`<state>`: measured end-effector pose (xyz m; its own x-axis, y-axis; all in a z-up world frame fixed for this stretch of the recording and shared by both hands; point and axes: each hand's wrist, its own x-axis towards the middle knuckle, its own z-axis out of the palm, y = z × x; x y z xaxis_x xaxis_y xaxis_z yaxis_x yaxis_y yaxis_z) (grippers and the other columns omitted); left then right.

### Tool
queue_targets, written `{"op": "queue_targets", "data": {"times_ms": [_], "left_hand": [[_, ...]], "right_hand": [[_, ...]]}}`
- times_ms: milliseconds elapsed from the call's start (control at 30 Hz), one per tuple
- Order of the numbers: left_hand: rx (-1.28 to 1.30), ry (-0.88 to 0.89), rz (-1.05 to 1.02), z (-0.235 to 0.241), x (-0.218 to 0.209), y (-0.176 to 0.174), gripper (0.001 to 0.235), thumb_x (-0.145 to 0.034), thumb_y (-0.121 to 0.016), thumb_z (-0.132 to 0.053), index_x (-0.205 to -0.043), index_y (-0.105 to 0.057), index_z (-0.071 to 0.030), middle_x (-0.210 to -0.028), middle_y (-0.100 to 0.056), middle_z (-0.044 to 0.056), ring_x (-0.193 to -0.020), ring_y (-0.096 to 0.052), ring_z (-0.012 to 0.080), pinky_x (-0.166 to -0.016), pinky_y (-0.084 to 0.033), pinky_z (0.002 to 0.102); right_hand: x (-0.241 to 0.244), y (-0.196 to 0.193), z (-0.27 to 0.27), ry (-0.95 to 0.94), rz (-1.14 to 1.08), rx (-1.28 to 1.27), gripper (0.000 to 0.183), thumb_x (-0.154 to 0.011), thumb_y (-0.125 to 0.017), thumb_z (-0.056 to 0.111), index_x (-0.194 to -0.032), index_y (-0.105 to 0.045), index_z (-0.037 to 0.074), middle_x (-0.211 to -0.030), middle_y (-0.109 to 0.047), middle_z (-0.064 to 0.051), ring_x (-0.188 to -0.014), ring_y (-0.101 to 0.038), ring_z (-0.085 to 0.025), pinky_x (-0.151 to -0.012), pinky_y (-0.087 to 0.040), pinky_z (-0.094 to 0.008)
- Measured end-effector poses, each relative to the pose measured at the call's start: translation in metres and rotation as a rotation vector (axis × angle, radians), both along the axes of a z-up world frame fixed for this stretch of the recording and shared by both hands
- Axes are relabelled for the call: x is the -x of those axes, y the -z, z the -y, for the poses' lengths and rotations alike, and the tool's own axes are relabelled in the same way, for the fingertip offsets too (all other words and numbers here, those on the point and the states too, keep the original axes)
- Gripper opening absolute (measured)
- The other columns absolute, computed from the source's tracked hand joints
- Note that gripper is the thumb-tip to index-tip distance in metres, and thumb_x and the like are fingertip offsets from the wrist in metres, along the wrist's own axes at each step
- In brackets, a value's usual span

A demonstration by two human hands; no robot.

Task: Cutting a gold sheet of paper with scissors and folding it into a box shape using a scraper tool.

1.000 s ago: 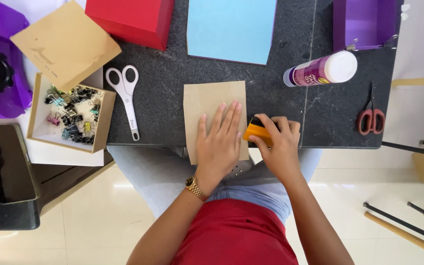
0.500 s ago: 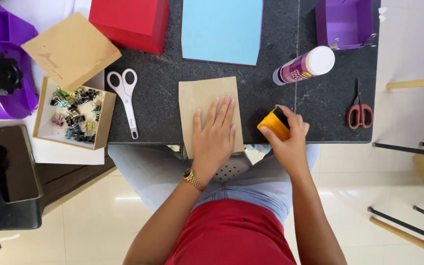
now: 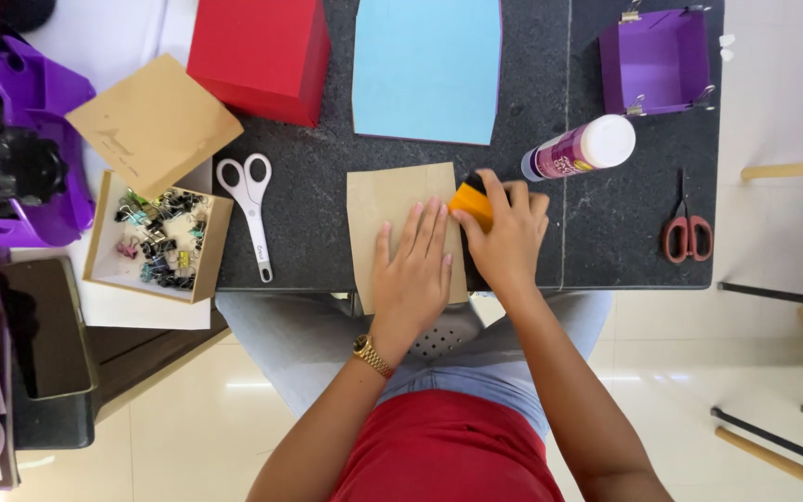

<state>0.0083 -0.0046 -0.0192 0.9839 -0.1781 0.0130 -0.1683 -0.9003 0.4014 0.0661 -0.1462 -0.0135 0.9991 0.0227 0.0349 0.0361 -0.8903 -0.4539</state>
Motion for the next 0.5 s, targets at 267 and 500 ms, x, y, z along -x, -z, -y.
{"op": "queue_targets", "data": {"times_ms": [267, 500], "left_hand": [[-0.034, 0.256, -0.035, -0.018, 0.024, -0.034, 0.146, -0.043, -0.087, -0.077, -0.161, -0.027, -0.015, -0.167, -0.025, 0.017, -0.152, -0.025, 0.0382, -0.119, -0.017, 0.067], [-0.010, 0.192, 0.311, -0.020, 0.063, 0.009, 0.053, -0.095, -0.056, -0.011, -0.147, -0.055, -0.019, -0.146, -0.059, 0.005, -0.135, -0.055, 0.0283, -0.109, -0.045, 0.051]], "right_hand": [[0.005, -0.005, 0.027, 0.050, -0.106, -0.328, 0.060, -0.096, -0.074, 0.027, -0.150, -0.050, 0.018, -0.122, -0.054, -0.017, -0.119, -0.043, -0.042, -0.102, -0.035, -0.054], [0.064, -0.042, 0.040, 0.216, -0.192, -0.854, 0.065, -0.097, -0.071, 0.018, -0.154, -0.042, 0.006, -0.143, -0.051, -0.028, -0.135, -0.046, -0.043, -0.114, -0.034, -0.054]]}}
